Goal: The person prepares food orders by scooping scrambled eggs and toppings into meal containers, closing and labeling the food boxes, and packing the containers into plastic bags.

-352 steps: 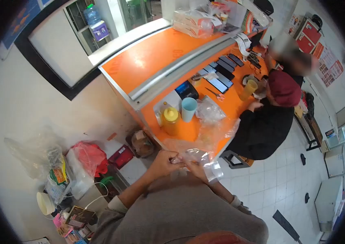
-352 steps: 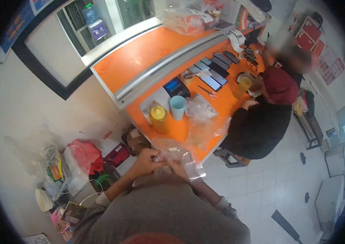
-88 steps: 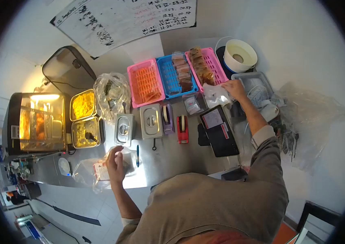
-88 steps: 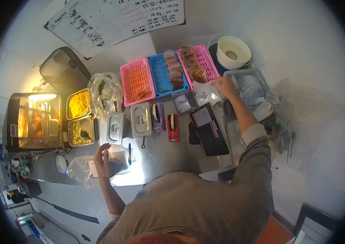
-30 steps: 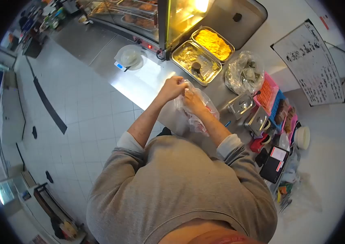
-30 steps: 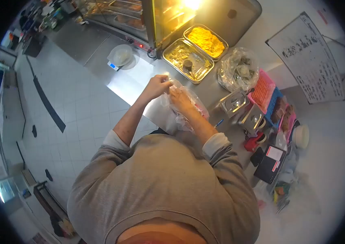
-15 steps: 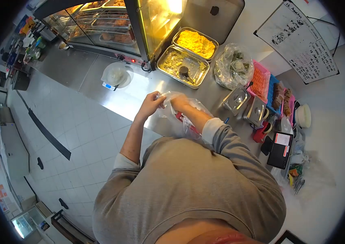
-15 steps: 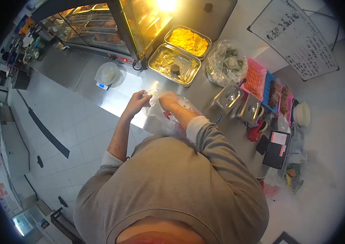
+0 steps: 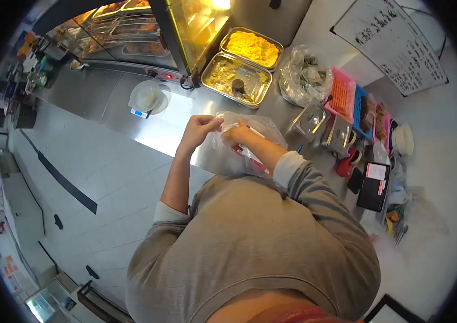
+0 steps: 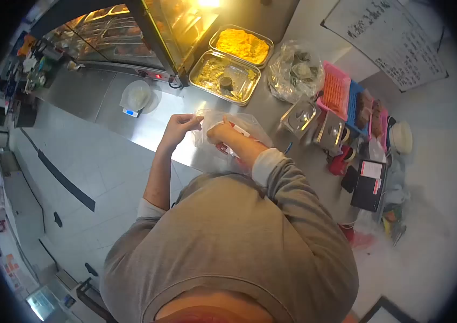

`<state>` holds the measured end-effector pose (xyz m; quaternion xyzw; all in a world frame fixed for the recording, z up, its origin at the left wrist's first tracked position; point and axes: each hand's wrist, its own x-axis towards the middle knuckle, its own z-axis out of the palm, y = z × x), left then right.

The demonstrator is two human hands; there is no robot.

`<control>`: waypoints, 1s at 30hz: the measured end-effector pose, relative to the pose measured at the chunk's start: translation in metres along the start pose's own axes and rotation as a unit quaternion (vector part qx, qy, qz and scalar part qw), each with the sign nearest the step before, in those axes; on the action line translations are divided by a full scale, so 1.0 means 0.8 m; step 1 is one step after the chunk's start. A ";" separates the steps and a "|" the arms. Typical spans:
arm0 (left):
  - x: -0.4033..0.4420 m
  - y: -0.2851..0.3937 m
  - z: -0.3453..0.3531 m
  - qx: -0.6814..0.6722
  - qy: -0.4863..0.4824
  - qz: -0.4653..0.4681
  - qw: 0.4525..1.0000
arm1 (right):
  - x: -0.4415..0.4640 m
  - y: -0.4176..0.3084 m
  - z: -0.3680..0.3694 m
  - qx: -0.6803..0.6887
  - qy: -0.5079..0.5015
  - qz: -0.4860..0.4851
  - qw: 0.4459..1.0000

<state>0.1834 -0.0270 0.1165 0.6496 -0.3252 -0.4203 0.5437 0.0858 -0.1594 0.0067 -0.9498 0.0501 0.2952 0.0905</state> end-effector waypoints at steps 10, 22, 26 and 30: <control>0.011 0.054 0.021 0.307 0.031 0.173 0.935 | -0.163 0.002 -0.007 0.043 0.449 -0.081 0.889; -0.017 0.064 0.057 -0.053 -0.150 0.082 0.984 | -0.389 0.011 -0.047 0.049 0.578 0.133 0.804; -0.019 0.064 0.049 0.109 -0.141 0.220 0.959 | -0.357 0.014 0.014 0.418 0.497 0.254 0.717; -0.024 0.080 0.032 0.339 -0.104 0.321 0.878 | -0.353 -0.010 -0.037 0.511 0.445 0.260 0.688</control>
